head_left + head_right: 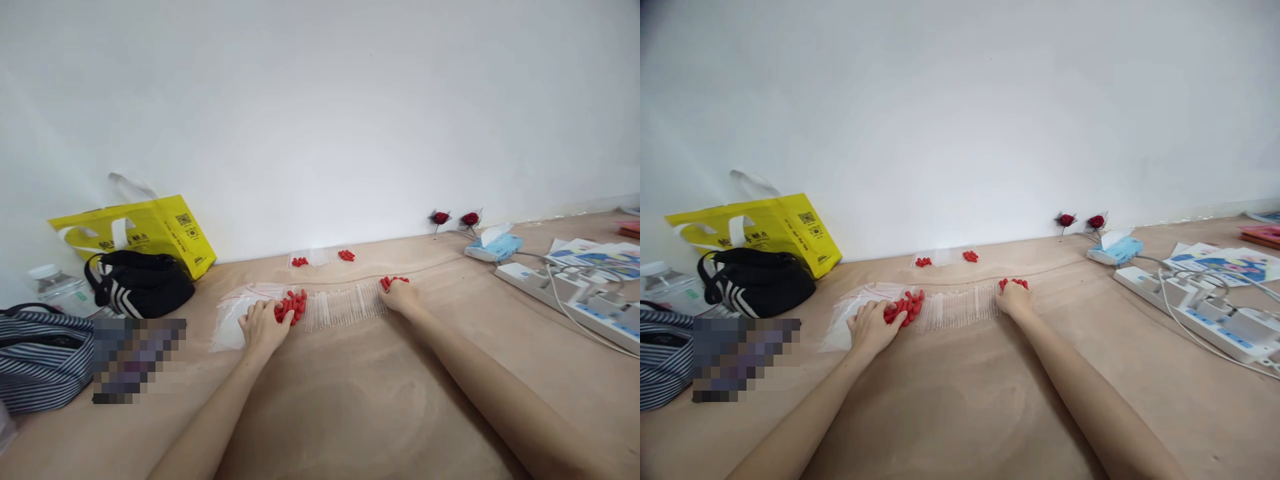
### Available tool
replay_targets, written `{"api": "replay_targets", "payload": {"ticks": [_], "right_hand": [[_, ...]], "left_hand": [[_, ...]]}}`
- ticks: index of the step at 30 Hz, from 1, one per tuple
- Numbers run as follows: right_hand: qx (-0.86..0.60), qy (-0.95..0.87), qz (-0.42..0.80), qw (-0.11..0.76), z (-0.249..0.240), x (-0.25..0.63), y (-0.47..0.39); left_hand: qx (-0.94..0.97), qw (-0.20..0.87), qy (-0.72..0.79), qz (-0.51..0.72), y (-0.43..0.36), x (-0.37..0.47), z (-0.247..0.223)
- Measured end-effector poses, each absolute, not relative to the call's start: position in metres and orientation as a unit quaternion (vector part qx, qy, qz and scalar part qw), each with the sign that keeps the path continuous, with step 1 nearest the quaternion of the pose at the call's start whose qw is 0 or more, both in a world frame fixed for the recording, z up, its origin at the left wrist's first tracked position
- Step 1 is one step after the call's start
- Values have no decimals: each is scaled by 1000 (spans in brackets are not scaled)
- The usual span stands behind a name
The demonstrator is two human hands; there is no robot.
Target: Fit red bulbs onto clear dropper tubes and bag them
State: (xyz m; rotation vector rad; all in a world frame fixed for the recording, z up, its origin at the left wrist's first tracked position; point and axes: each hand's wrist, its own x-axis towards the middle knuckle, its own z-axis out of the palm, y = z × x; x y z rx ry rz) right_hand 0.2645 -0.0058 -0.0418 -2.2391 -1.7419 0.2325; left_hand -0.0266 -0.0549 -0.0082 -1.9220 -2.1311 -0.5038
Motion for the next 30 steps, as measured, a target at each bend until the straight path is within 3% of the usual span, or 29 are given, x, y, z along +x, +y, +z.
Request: {"api": "replay_targets", "payload": {"ticks": [20,30], "right_hand": [[-790,-585,95,158,-38,262,-4],[-731,-638,45,238,-25,265,-42]], "left_hand": [[-636,109,-758,-93,-42,-19,7],[-644,139,-746,-94,-47,-13,2]]}}
